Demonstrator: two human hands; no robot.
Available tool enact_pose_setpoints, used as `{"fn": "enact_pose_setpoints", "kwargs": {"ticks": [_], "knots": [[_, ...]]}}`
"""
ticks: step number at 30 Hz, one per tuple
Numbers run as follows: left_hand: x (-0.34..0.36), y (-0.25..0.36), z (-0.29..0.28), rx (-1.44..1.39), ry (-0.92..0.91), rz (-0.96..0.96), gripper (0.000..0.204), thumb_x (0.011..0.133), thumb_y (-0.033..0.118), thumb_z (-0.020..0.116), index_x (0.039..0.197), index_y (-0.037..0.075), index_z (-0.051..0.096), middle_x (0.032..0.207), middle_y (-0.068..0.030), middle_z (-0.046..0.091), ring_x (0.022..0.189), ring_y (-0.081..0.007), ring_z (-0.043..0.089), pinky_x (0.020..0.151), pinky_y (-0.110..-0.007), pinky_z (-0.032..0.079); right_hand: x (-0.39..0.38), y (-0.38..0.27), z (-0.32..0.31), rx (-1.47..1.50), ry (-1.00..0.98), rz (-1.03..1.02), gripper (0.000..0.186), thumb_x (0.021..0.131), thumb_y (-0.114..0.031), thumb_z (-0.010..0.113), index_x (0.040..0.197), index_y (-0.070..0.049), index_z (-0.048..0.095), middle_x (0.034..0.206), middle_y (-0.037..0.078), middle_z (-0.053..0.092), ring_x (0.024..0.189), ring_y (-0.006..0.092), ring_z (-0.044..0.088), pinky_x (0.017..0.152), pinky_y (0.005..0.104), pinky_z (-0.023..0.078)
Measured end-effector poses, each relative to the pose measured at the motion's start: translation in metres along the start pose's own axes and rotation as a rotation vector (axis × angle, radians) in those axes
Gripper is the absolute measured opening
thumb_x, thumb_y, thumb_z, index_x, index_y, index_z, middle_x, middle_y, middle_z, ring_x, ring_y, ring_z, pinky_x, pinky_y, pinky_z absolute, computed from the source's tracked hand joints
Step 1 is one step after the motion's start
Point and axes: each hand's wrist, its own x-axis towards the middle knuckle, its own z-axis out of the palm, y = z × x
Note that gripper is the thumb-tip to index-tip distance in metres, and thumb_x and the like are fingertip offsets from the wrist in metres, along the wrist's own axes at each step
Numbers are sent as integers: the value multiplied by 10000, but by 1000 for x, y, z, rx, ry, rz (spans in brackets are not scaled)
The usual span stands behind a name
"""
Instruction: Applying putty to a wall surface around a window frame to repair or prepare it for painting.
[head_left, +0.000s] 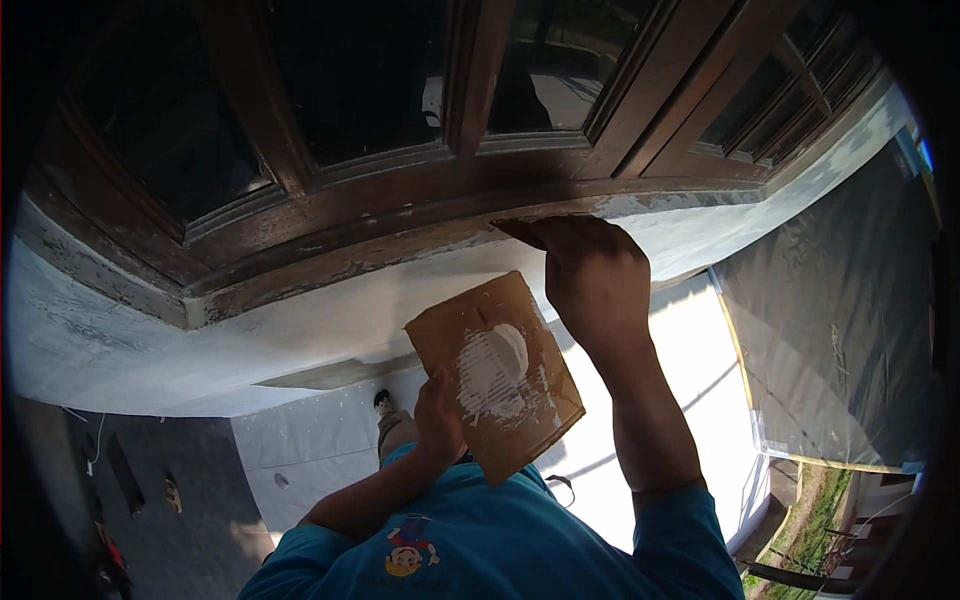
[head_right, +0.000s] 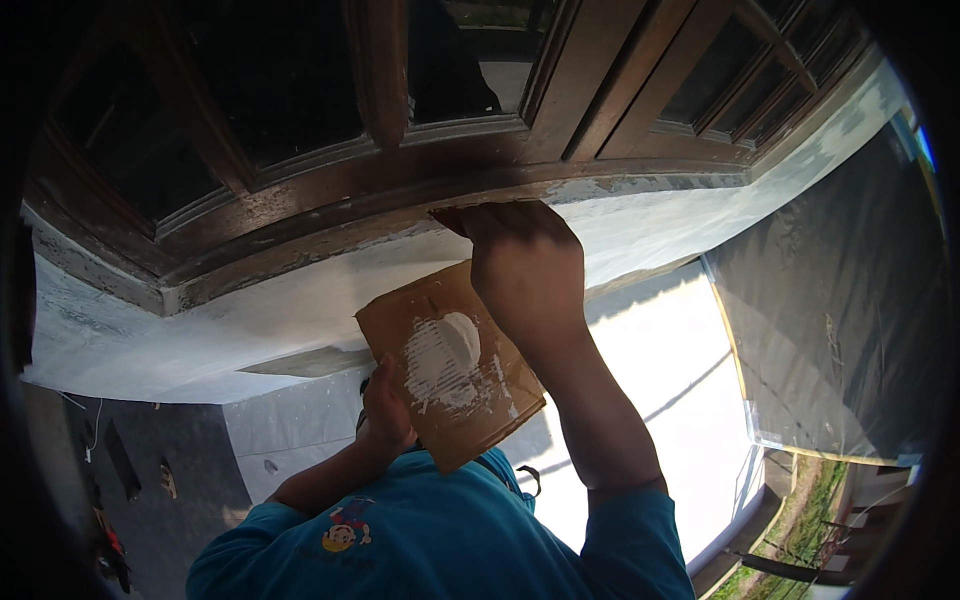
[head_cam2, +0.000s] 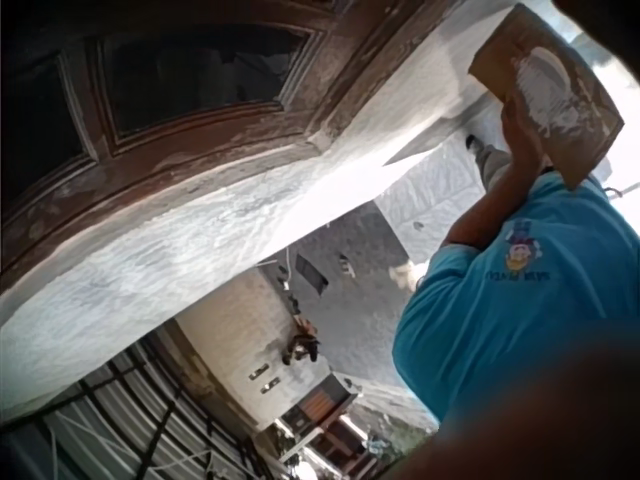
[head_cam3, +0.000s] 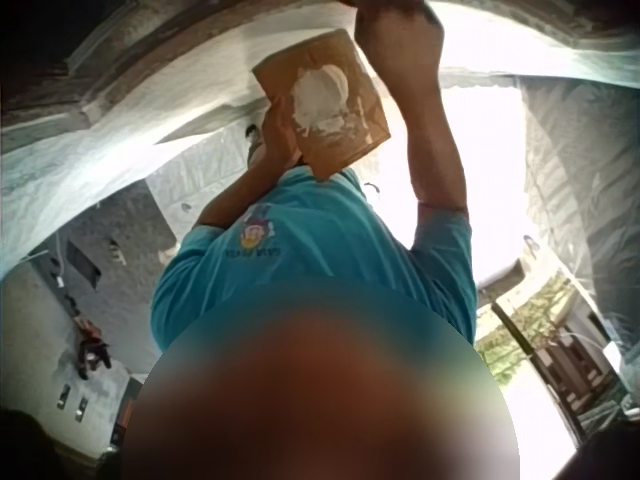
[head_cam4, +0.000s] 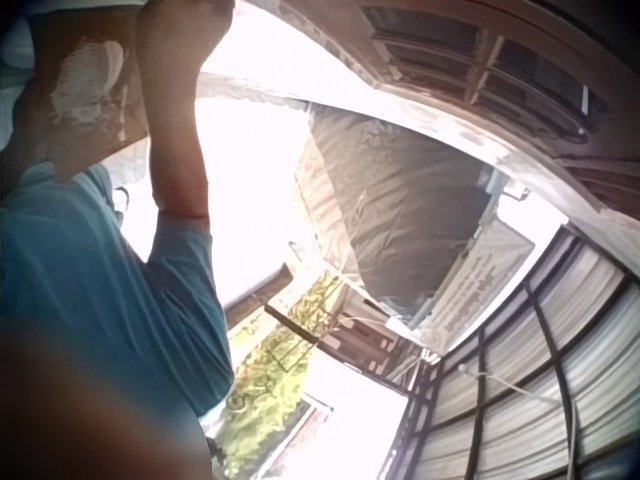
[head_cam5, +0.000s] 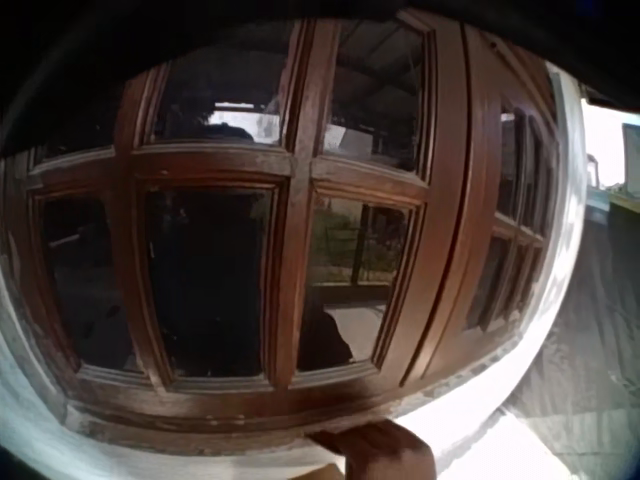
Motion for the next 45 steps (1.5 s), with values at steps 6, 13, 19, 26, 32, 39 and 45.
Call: {"fn": "enact_pose_setpoints", "kwargs": {"ticks": [6,13,19,26,32,39,45], "knots": [[2,4,-2,27,1,26,463,1041,391,398,1302,22,497,1177,-134,633,1086,-231,635,966,-395,502,-37,-6,11,81,21,-104,102,827,-113,690,913,-126,744,842,28,720,841,184,690,797,342,549],[-4,12,2,89,-62,-65,578,1032,455,371,1431,37,386,1353,-168,545,1242,-318,552,1057,-474,447,-4,1,5,14,181,-128,277,724,46,654,950,-93,733,933,55,726,908,245,695,793,356,576],[-7,15,11,62,-23,-10,534,1035,435,388,1342,3,452,1218,-183,614,1108,-285,640,975,-445,520,-33,-1,15,105,116,-198,258,705,40,681,931,-77,727,932,67,732,899,241,704,806,351,573],[-8,19,16,67,-41,-17,530,1037,425,379,1345,0,456,1228,-185,616,1098,-288,647,977,-436,521,-1,18,0,-10,119,-73,245,741,48,644,925,-91,728,906,58,729,852,252,699,763,350,570],[-4,17,6,37,-72,14,523,1035,424,389,1338,5,465,1199,-175,629,1087,-275,651,956,-420,528,-43,16,9,62,120,-49,218,746,14,650,905,-118,721,873,42,721,877,221,697,789,339,562],[-8,18,11,55,-59,-9,532,1032,435,391,1335,5,471,1201,-167,623,1096,-267,638,965,-418,511,-15,34,9,-4,220,-31,183,724,11,647,874,-79,702,855,62,700,847,249,679,768,363,555],[-7,17,6,27,-47,4,535,1028,437,399,1337,7,472,1210,-162,619,1104,-273,631,970,-421,503,-56,27,5,107,120,24,276,735,59,632,931,-109,733,940,60,727,870,262,696,780,357,569]]}}
